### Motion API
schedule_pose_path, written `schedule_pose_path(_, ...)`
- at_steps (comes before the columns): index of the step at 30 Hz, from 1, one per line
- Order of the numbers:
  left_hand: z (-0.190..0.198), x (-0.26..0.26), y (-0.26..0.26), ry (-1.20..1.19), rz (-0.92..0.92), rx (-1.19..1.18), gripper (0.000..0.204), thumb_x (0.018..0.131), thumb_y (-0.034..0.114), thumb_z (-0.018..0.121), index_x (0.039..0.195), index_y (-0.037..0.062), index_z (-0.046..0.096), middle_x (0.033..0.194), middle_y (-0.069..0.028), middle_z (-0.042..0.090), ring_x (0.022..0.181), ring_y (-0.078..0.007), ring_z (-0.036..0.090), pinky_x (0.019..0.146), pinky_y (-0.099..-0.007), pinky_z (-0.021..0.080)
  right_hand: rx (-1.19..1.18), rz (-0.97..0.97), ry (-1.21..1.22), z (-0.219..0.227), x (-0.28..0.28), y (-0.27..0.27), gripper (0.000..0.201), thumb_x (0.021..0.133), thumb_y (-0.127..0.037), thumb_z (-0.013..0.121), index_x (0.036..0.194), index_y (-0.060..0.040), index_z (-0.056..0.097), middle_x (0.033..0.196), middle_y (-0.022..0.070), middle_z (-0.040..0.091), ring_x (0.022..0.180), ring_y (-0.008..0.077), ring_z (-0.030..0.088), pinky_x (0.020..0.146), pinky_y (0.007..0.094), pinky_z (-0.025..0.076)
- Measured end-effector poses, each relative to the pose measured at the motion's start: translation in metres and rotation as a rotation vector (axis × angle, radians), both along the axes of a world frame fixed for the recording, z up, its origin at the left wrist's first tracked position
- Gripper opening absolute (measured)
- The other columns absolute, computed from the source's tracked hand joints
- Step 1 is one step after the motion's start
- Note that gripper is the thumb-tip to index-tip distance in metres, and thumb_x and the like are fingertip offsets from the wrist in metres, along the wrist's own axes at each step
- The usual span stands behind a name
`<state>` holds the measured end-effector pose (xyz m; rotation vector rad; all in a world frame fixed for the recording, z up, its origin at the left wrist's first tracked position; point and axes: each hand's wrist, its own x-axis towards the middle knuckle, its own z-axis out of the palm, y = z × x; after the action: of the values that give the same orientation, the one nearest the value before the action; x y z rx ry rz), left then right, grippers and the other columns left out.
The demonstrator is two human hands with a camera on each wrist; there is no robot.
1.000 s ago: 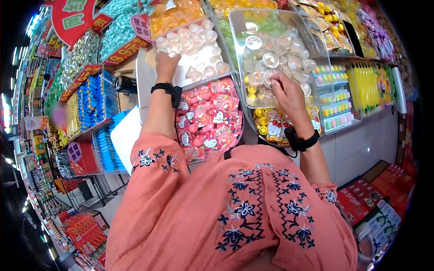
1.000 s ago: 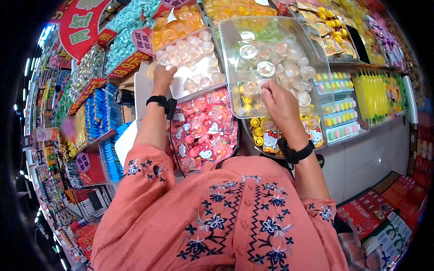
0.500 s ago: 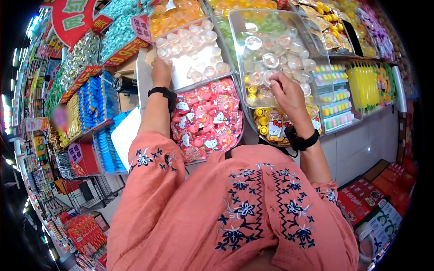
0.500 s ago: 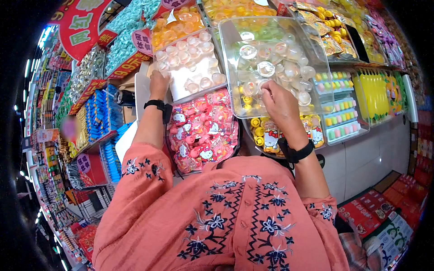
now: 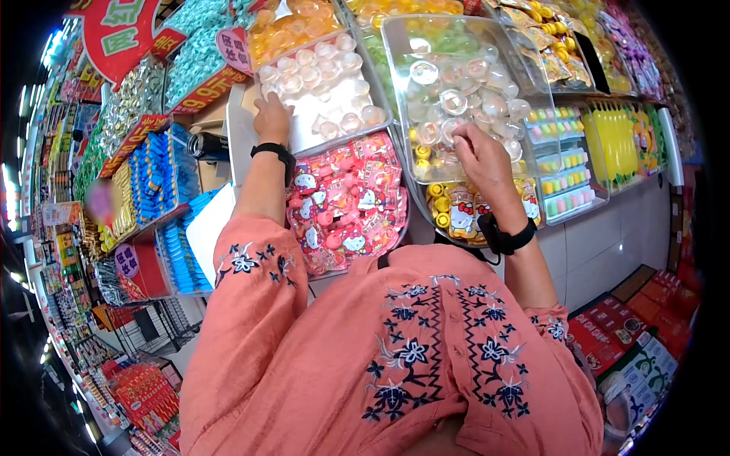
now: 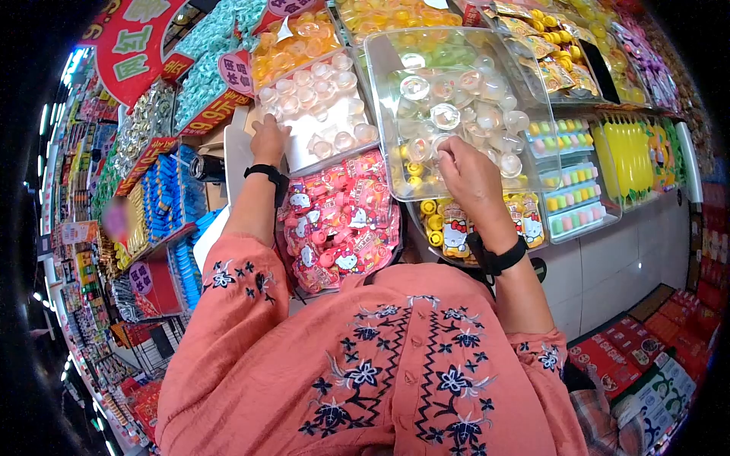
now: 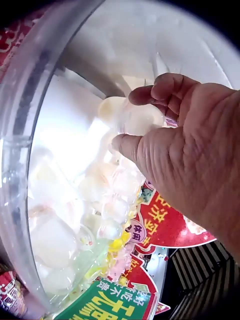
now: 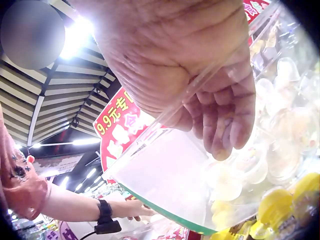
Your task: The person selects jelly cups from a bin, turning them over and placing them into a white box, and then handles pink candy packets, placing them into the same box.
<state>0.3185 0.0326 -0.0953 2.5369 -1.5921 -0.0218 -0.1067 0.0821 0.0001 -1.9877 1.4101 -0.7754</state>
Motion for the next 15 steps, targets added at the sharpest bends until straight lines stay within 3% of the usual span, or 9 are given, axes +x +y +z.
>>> schedule_pose_path(8,-0.009,0.003,-0.011,-0.060,0.069,0.062,0.054,0.081,0.028,0.076,0.119,0.0021,0.048,0.120,-0.0204,0.052,0.104,-0.0393,0.064,0.084,-0.0463,0.055,-0.001,0.001,-0.006,0.000,0.000,0.000,0.014,0.093,-0.018,0.057,0.098,-0.0056,0.062,0.085,0.0176,0.066,0.078,0.0375,0.064,0.067,0.0438,0.049)
schedule_pose_path(15,-0.017,0.008,-0.013,0.018,0.121,-0.014,0.061,0.077,0.026,0.081,0.118,-0.0016,0.046,0.123,-0.0237,0.052,0.106,-0.0397,0.063,0.088,-0.0434,0.055,-0.006,0.005,0.014,0.000,-0.001,0.000,0.014,0.093,-0.018,0.056,0.098,-0.0056,0.062,0.084,0.0176,0.066,0.077,0.0378,0.064,0.066,0.0447,0.048)
